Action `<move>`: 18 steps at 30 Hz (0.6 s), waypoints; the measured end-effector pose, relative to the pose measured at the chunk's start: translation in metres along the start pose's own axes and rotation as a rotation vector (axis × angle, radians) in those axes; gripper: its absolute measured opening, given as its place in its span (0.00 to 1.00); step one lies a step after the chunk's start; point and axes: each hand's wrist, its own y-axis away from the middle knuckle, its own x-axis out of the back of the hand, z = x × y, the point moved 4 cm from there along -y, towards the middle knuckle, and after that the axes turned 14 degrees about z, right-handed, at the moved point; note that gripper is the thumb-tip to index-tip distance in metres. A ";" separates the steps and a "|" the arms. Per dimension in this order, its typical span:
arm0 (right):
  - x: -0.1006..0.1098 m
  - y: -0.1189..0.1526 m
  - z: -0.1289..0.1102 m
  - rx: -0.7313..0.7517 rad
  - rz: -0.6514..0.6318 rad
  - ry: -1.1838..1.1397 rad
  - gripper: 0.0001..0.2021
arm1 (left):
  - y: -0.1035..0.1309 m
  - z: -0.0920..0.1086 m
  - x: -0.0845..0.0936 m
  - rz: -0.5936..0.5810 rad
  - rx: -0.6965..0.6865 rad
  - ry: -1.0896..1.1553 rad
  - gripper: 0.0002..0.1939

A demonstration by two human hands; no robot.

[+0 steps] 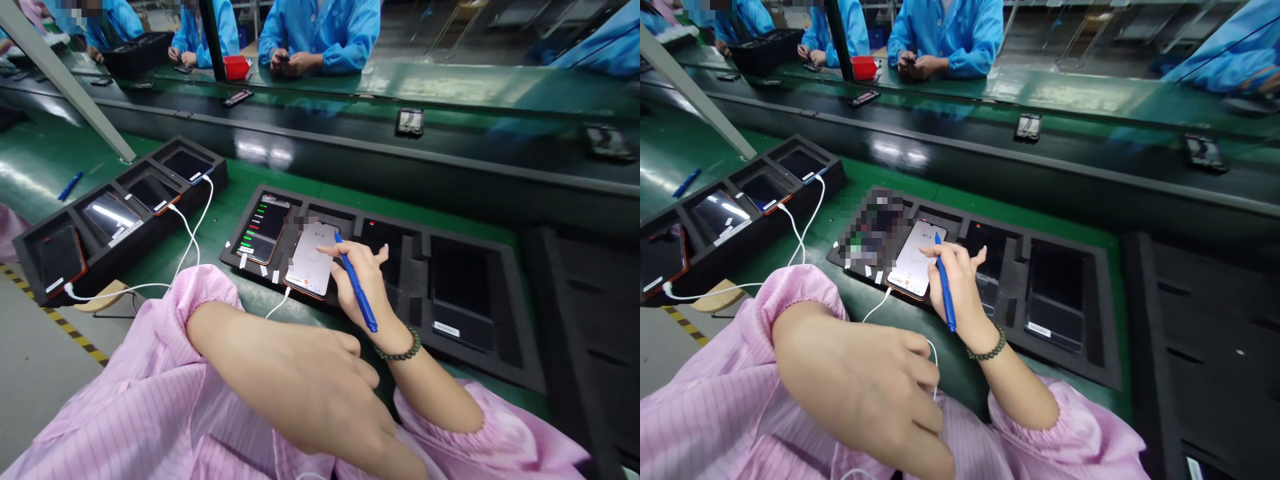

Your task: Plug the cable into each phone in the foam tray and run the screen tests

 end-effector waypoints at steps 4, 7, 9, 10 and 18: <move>-0.001 0.002 -0.001 0.050 0.014 0.032 0.12 | -0.004 0.000 0.003 0.063 -0.016 0.068 0.04; -0.002 0.003 -0.003 0.100 -0.035 0.060 0.13 | -0.007 0.001 0.003 0.050 -0.007 0.116 0.04; -0.002 0.004 -0.005 0.136 -0.066 0.066 0.13 | -0.007 0.002 0.004 -0.001 -0.010 0.137 0.05; -0.001 0.005 -0.005 0.150 -0.072 0.061 0.13 | -0.007 0.002 0.004 -0.028 -0.014 0.145 0.06; 0.002 0.006 -0.008 0.168 -0.068 0.017 0.13 | -0.003 0.003 0.005 0.087 -0.029 0.139 0.09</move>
